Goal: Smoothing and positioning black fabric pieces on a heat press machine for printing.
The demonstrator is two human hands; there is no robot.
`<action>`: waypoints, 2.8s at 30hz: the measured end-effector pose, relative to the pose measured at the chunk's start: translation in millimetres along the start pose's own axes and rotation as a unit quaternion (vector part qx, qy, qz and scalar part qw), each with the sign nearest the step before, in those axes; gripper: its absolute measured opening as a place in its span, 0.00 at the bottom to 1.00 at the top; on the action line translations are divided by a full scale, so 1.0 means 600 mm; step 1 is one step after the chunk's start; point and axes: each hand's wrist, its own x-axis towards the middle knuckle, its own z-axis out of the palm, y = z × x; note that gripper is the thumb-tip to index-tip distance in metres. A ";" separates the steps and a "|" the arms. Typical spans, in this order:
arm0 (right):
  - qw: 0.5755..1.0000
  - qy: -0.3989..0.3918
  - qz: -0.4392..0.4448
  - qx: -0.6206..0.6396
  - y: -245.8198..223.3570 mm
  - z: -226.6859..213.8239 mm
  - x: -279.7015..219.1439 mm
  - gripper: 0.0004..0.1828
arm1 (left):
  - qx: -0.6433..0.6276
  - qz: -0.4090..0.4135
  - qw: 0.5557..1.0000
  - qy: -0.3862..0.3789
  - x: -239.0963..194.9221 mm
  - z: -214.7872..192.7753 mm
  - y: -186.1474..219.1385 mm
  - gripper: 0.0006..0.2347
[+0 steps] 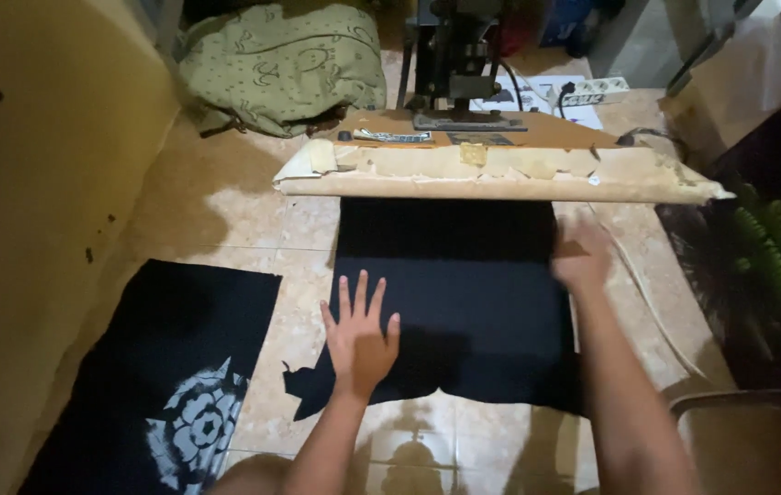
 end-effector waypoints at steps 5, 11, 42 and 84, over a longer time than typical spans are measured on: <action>0.904 0.007 -0.390 -0.175 -0.130 -0.023 -0.317 0.39 | 0.009 0.011 1.000 -0.005 0.002 0.006 -0.005 0.25; 0.993 -0.062 0.023 0.097 0.040 -0.010 -0.177 0.53 | 0.031 -0.024 0.988 -0.150 0.014 -0.022 0.001 0.27; 0.977 -0.009 -0.178 -0.115 -0.101 -0.028 -0.381 0.35 | 0.050 0.038 0.980 -0.189 0.196 0.039 -0.041 0.27; 0.971 0.026 -0.231 -0.054 -0.087 0.025 -0.426 0.33 | -0.210 -0.116 0.953 -0.183 0.041 -0.003 -0.119 0.25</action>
